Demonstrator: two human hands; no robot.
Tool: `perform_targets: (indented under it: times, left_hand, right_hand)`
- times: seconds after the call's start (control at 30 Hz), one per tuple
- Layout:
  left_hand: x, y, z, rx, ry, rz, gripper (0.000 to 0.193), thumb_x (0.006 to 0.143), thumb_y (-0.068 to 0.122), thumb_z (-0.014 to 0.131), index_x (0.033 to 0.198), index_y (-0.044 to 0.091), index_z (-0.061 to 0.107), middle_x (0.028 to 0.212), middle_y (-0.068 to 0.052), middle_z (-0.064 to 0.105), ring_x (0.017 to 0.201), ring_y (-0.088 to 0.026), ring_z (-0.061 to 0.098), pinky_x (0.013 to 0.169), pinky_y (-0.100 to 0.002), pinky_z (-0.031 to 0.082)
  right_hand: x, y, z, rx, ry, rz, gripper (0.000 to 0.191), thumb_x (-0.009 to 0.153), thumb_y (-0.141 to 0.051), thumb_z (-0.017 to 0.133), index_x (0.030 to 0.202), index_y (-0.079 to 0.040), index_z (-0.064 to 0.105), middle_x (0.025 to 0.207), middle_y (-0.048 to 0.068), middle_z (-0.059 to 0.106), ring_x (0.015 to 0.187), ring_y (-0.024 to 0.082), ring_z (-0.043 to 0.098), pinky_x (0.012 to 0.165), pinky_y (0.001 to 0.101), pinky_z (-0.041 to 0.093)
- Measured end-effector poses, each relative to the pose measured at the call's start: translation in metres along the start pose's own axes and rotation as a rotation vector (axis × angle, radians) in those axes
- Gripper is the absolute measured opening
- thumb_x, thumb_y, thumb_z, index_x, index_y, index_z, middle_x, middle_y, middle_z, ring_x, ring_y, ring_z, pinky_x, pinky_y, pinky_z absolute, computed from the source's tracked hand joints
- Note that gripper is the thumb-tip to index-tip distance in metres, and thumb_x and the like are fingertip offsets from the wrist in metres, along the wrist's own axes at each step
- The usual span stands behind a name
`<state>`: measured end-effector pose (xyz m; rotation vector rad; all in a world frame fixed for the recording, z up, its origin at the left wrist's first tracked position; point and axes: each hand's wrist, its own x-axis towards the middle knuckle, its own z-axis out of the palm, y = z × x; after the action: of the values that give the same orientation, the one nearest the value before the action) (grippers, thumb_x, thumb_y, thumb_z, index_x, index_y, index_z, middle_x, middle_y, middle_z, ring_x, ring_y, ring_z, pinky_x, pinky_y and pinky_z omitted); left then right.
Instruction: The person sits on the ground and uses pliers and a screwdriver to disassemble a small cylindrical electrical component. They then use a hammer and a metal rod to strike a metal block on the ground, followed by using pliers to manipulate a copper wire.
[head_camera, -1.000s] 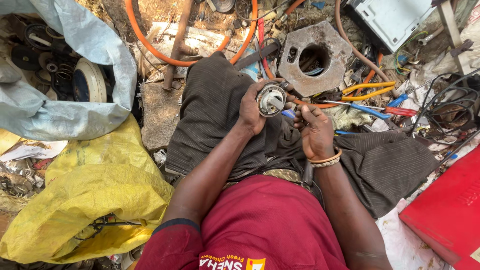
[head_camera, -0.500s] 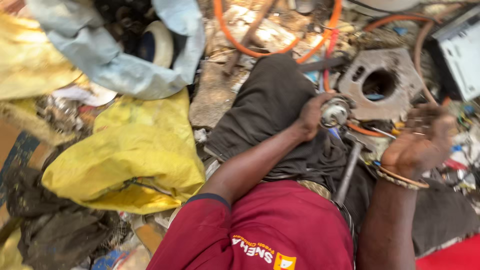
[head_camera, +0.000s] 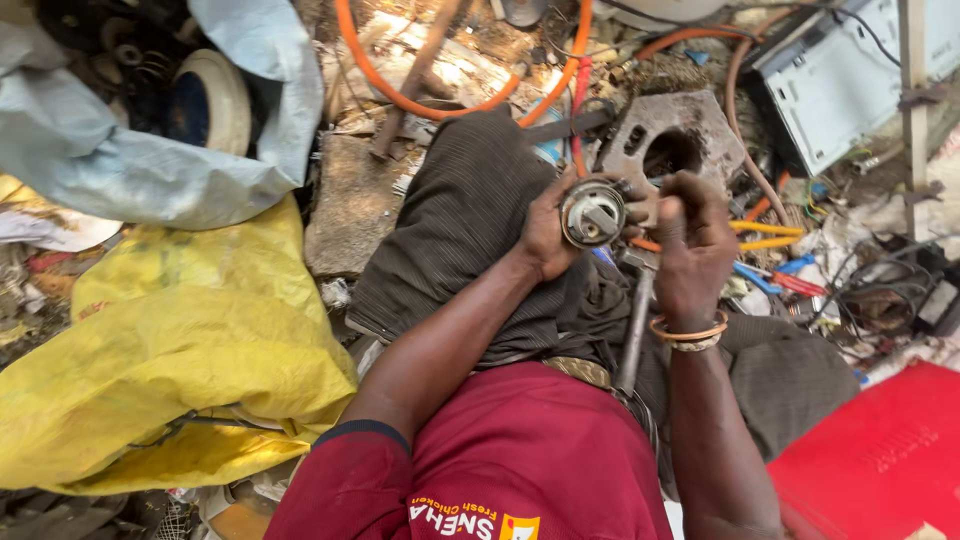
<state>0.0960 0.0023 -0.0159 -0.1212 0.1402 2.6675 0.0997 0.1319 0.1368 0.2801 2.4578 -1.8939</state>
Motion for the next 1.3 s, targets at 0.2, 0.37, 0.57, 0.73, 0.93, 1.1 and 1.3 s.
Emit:
perform_targets:
  times: [0.2,0.37,0.57,0.73,0.93,1.1,1.3]
  left_hand:
    - [0.009,-0.018,0.002,0.223,0.105,-0.008,0.047,0.116,0.038,0.036,0.137,0.000,0.055,0.127,-0.015,0.067,0.115,-0.024,0.069,0.102,-0.040,0.058]
    - [-0.002,-0.016,0.001,0.355,0.121,0.010,0.047,0.115,0.037,0.037,0.137,0.000,0.057,0.122,-0.013,0.068,0.107,-0.021,0.070,0.096,-0.037,0.059]
    - [0.000,-0.022,0.000,0.607,0.069,-0.014,0.049,0.114,0.041,0.038,0.137,0.001,0.055,0.120,-0.011,0.070,0.109,-0.017,0.069,0.097,-0.033,0.058]
    - [0.008,-0.036,-0.003,0.731,-0.062,-0.138,0.041,0.114,0.037,0.047,0.138,0.005,0.056,0.125,-0.006,0.065,0.117,-0.016,0.062,0.101,-0.032,0.053]
    - [0.001,-0.039,-0.016,1.239,-0.036,0.099,0.048,0.114,0.046,0.041,0.137,0.007,0.059,0.131,-0.010,0.065,0.133,-0.024,0.058,0.118,-0.042,0.043]
    - [-0.007,-0.033,-0.024,1.132,0.171,0.026,0.057,0.108,0.053,0.035,0.140,0.009,0.054,0.136,-0.011,0.064,0.135,-0.027,0.057,0.111,-0.048,0.049]
    - [-0.019,-0.031,-0.023,1.128,0.174,0.032,0.063,0.108,0.057,0.034,0.140,0.008,0.054,0.134,-0.015,0.066,0.133,-0.028,0.059,0.109,-0.048,0.049]
  right_hand:
    - [-0.037,0.071,-0.006,-0.557,-0.083,-0.163,0.106,0.075,-0.032,0.095,0.158,0.001,0.037,0.150,0.022,0.046,0.139,0.034,0.048,0.117,0.0451,0.041]
    - [-0.040,0.096,0.009,-0.001,-0.074,-0.011,0.107,0.075,-0.023,0.097,0.159,-0.005,0.033,0.157,0.020,0.043,0.144,0.031,0.049,0.120,0.0407,0.043]
    - [-0.042,0.112,-0.026,1.130,-0.186,0.460,0.067,0.103,-0.048,0.064,0.152,-0.005,0.047,0.143,0.018,0.058,0.131,0.032,0.059,0.107,0.0489,0.054]
    - [-0.042,0.138,-0.048,1.276,-0.343,0.633,0.061,0.096,-0.057,0.050,0.133,-0.009,0.057,0.127,0.013,0.067,0.116,0.034,0.067,0.091,0.0467,0.060]
    - [-0.032,0.130,-0.083,0.819,-0.115,0.338,0.059,0.105,-0.042,0.073,0.140,-0.001,0.049,0.137,0.016,0.061,0.123,0.028,0.063,0.101,0.0416,0.062]
    - [-0.016,0.116,-0.135,-0.528,0.269,-0.228,0.085,0.095,-0.048,0.081,0.156,-0.002,0.044,0.143,0.019,0.058,0.127,0.030,0.067,0.103,0.0385,0.062]
    - [0.008,0.167,-0.111,-1.147,0.081,0.019,0.088,0.085,-0.054,0.083,0.153,-0.012,0.046,0.137,0.025,0.050,0.114,0.038,0.058,0.092,0.0555,0.055]
